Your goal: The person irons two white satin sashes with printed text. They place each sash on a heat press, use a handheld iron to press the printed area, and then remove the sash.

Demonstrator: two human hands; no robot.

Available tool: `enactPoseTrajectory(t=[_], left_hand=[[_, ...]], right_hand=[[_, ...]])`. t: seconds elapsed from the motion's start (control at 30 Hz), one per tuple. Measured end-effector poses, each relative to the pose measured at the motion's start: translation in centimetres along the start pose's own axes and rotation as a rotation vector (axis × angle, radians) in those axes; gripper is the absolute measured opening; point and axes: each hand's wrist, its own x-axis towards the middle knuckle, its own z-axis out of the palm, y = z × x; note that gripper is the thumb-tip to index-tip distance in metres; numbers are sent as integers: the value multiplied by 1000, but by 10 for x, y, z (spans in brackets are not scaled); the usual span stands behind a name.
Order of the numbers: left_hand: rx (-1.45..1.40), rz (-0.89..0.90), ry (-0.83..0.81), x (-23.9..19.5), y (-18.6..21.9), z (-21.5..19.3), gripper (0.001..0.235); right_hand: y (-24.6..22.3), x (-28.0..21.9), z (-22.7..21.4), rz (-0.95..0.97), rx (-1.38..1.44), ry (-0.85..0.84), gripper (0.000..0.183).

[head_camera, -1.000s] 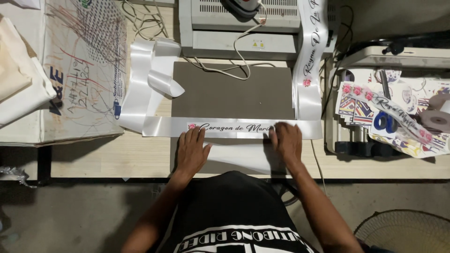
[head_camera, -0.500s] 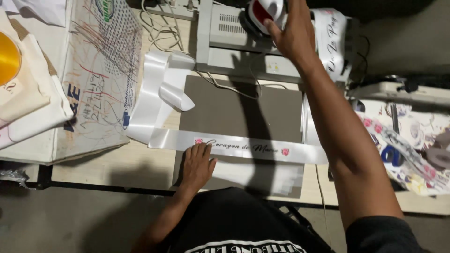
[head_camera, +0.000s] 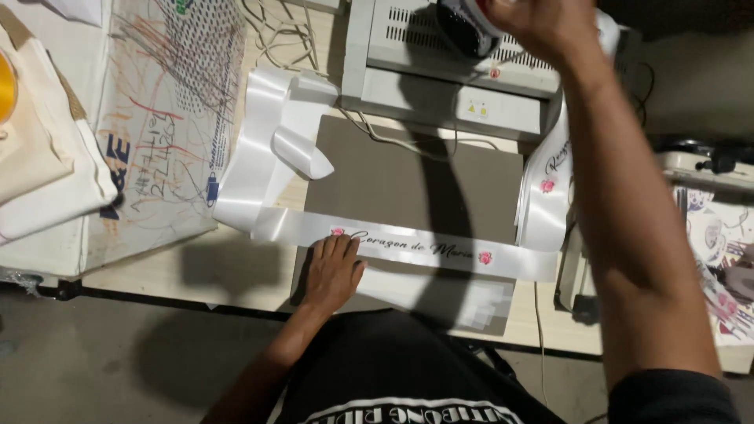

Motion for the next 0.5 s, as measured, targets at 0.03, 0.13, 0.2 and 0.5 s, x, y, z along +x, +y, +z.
enactPoseTrajectory(t=[0.03, 0.13, 0.2, 0.5], left_hand=[[-2, 1, -3, 1, -1, 0, 51], [20, 15, -21, -1, -2, 0, 51], [45, 41, -6, -1, -2, -1, 49], [100, 78, 30, -7, -3, 1, 50]], right_hand=[[-15, -15, -25, 3, -1, -2, 26], [-66, -58, -86, 101, 247, -99, 26], [-104, -81, -111, -254, 292, -62, 50], [-140, -243, 11, -196, 366, -491, 63]])
